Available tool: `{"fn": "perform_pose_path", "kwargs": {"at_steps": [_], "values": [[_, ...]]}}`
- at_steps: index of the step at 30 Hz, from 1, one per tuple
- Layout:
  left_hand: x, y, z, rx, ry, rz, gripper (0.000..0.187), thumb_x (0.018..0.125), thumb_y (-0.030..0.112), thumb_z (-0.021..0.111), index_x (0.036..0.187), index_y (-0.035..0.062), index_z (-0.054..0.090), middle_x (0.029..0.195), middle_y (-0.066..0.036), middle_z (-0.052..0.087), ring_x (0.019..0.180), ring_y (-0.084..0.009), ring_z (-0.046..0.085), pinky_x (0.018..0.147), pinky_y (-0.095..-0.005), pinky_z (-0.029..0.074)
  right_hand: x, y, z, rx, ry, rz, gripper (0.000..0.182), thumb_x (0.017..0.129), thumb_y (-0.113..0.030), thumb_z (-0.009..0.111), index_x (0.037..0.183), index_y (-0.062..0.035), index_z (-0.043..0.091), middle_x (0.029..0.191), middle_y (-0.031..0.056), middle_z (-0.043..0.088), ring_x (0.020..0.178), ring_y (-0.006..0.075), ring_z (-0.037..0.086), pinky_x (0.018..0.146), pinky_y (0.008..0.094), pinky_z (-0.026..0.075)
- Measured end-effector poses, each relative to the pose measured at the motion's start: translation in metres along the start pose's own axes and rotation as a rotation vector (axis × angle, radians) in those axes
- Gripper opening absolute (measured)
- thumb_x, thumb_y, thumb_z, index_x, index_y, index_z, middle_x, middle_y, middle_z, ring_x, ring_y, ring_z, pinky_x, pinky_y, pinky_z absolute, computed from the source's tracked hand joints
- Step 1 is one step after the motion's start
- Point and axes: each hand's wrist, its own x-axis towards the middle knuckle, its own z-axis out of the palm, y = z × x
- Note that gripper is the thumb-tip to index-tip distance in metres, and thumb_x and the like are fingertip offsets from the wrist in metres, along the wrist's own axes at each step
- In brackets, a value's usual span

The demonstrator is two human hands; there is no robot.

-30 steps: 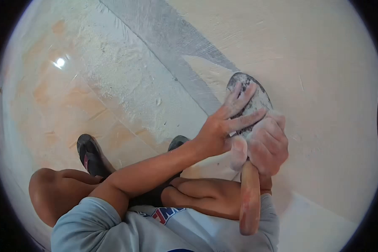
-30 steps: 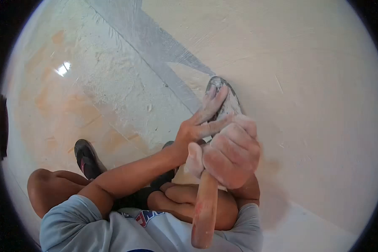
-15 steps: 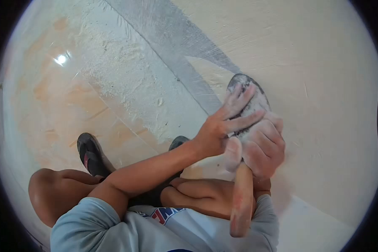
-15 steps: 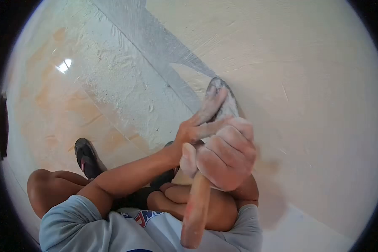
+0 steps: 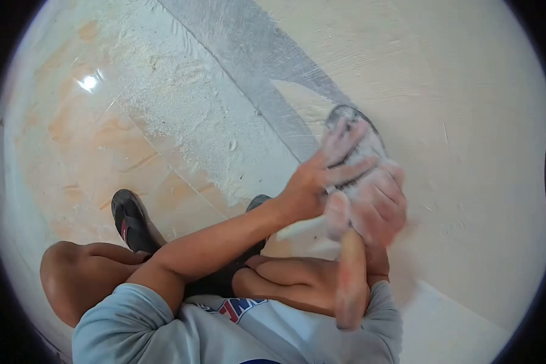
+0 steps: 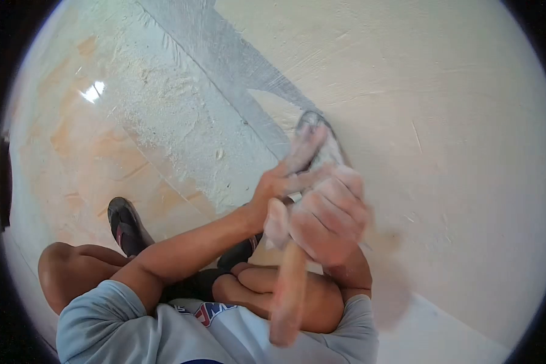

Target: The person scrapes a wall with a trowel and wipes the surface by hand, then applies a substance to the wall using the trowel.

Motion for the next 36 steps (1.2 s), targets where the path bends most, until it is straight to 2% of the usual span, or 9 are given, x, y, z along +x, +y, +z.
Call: {"fn": "perform_pose_path", "kwargs": {"at_steps": [8,16,22,25,27,28,30,34,36], "values": [[0.001,0.003,0.009,0.043,0.019,0.074,0.055,0.087,0.024,0.075,0.141,0.0185,0.067,0.167,-0.019,0.034,0.155,-0.0486,0.024,0.126,-0.0567,0.019,-0.005,-0.012,-0.005,-0.061,0.081,-0.023,0.027,0.077,-0.006,0.069,0.061,-0.0121,0.048,0.058,-0.0018,0.043,0.055,0.0193,0.042,0.063,0.0358,0.039],[0.002,-0.014,0.022,0.038,0.028,0.106,0.059,0.097,0.030,0.060,0.154,0.0170,0.051,0.172,-0.022,0.018,0.157,-0.0527,0.009,0.122,-0.0682,0.009,-0.012,0.001,-0.004,0.000,-0.046,-0.074,0.025,0.077,0.002,0.065,0.062,-0.0073,0.046,0.058,0.0019,0.044,0.051,0.0213,0.043,0.060,0.0377,0.038],[0.003,-0.005,0.025,0.141,-0.059,0.056,0.062,0.099,0.035,0.054,0.159,0.0203,0.043,0.174,-0.021,0.007,0.157,-0.0532,0.004,0.120,-0.0714,0.003,-0.009,-0.007,-0.001,-0.025,0.051,-0.043,0.028,0.076,-0.004,0.070,0.061,-0.0126,0.048,0.058,-0.0012,0.039,0.055,0.0189,0.039,0.062,0.0337,0.033],[0.003,-0.005,0.032,0.162,-0.069,0.119,0.062,0.098,0.037,0.055,0.158,0.0213,0.045,0.174,-0.022,0.008,0.157,-0.0528,0.004,0.119,-0.0721,0.002,-0.017,-0.010,-0.017,-0.009,0.045,-0.064,0.023,0.081,0.001,0.065,0.067,-0.0076,0.050,0.061,0.0006,0.047,0.052,0.0210,0.044,0.059,0.0391,0.039],[0.006,-0.006,0.033,0.213,-0.050,0.091,0.063,0.097,0.038,0.057,0.157,0.0220,0.046,0.173,-0.022,0.009,0.157,-0.0527,0.004,0.119,-0.0725,0.002,-0.016,-0.001,0.001,-0.012,0.262,-0.081,0.024,0.082,0.000,0.064,0.066,-0.0077,0.048,0.061,0.0009,0.047,0.053,0.0215,0.045,0.059,0.0395,0.039],[0.006,-0.008,0.034,0.232,0.014,0.030,0.063,0.096,0.039,0.058,0.156,0.0220,0.047,0.173,-0.023,0.010,0.157,-0.0530,0.004,0.119,-0.0724,0.003,-0.018,0.009,-0.007,0.027,0.018,-0.039,0.025,0.083,-0.001,0.064,0.066,-0.0084,0.047,0.060,0.0007,0.045,0.054,0.0223,0.045,0.060,0.0396,0.038],[0.003,-0.014,0.033,0.202,0.030,0.011,0.063,0.096,0.038,0.058,0.156,0.0221,0.047,0.173,-0.023,0.010,0.157,-0.0531,0.004,0.119,-0.0719,0.004,-0.018,0.012,-0.007,0.048,-0.066,-0.006,0.028,0.084,-0.001,0.064,0.065,-0.0089,0.045,0.058,0.0005,0.041,0.053,0.0221,0.043,0.060,0.0386,0.038],[0.002,0.000,0.032,0.143,-0.058,0.059,0.062,0.099,0.041,0.055,0.157,0.0221,0.045,0.173,-0.023,0.010,0.157,-0.0539,0.005,0.119,-0.0719,0.003,-0.014,-0.006,-0.009,-0.046,0.067,-0.019,0.030,0.073,-0.005,0.069,0.058,-0.0119,0.044,0.058,-0.0007,0.038,0.053,0.0198,0.040,0.061,0.0350,0.034],[0.005,-0.015,0.028,0.216,-0.006,0.063,0.063,0.098,0.041,0.055,0.157,0.0221,0.045,0.173,-0.023,0.009,0.157,-0.0540,0.005,0.119,-0.0728,0.003,-0.012,0.002,0.000,0.025,0.037,-0.040,0.028,0.083,-0.001,0.063,0.062,-0.0084,0.046,0.058,0.0006,0.044,0.051,0.0204,0.043,0.060,0.0380,0.040]]}}
